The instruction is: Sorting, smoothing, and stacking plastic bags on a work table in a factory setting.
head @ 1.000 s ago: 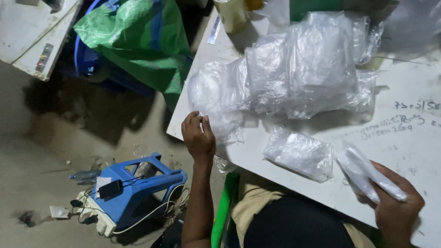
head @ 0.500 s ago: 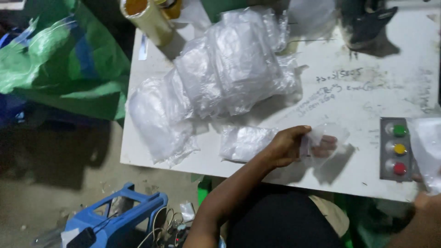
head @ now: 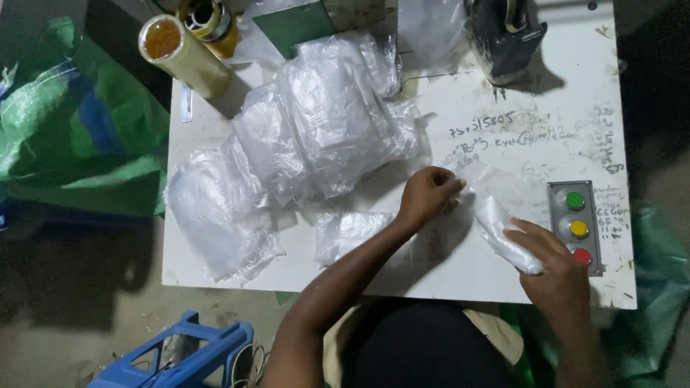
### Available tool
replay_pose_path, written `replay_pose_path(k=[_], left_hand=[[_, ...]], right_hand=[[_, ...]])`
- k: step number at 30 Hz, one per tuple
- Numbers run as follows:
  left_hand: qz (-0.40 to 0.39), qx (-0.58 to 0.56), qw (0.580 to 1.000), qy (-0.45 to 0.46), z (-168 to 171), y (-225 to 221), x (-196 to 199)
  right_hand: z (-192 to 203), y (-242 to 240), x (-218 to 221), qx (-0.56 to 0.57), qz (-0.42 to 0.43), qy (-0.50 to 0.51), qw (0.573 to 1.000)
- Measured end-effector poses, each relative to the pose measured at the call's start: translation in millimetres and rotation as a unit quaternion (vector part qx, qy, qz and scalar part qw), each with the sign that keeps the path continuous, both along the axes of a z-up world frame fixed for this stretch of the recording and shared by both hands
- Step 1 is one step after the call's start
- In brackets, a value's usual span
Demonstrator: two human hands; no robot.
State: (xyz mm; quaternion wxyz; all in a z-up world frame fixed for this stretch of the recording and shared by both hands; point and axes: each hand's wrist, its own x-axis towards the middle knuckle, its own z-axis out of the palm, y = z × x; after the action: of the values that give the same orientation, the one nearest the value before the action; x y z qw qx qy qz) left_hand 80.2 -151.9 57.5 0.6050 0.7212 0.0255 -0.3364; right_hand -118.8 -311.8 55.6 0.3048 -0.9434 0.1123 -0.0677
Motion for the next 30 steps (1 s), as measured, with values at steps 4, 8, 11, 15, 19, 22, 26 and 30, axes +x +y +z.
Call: replay_pose_path(k=[4,8,11,15,19,22,26,30], left_hand=[[-0.09,0.081,0.991,-0.053,7.4,-9.7,18.1],[-0.064,0.019,0.994,-0.085,-2.1,1.7,11.5],[-0.017,0.003,0.994,-0.107,-9.0,17.6,4.7],[0.065,-0.086,0.993,-0.054,-13.7,24.6,-18.1],[0.099,-0.175,0.975,-0.094,-92.6,14.8,-45.7],[0.037,-0.235,0.963,-0.129,-128.2,19.9,-46.2],[0.003,-0.074,0.925,-0.372,-63.7,27.2,-46.1],[-0.053,-0.045,0.914,-0.4,-60.4,26.8,-34.7]], right_hand=[[0.4,-8.0,-0.6,0.019,0.001,0.019,1.0],[39.4,10.3,8.0,0.197,-0.174,-0.053,0.963],[-27.1,-32.1,-11.1,0.108,-0.207,-0.08,0.969],[-60.0,-19.1,-6.7,0.629,-0.264,-0.102,0.724],[-34.5,13.0,31.8,0.64,-0.065,0.003,0.765],[-48.6,15.4,43.0,0.699,-0.182,-0.041,0.69],[-90.7,-7.9,38.5,0.775,-0.124,-0.097,0.613],[-26.0,-1.9,42.5,0.203,0.089,-0.061,0.973]])
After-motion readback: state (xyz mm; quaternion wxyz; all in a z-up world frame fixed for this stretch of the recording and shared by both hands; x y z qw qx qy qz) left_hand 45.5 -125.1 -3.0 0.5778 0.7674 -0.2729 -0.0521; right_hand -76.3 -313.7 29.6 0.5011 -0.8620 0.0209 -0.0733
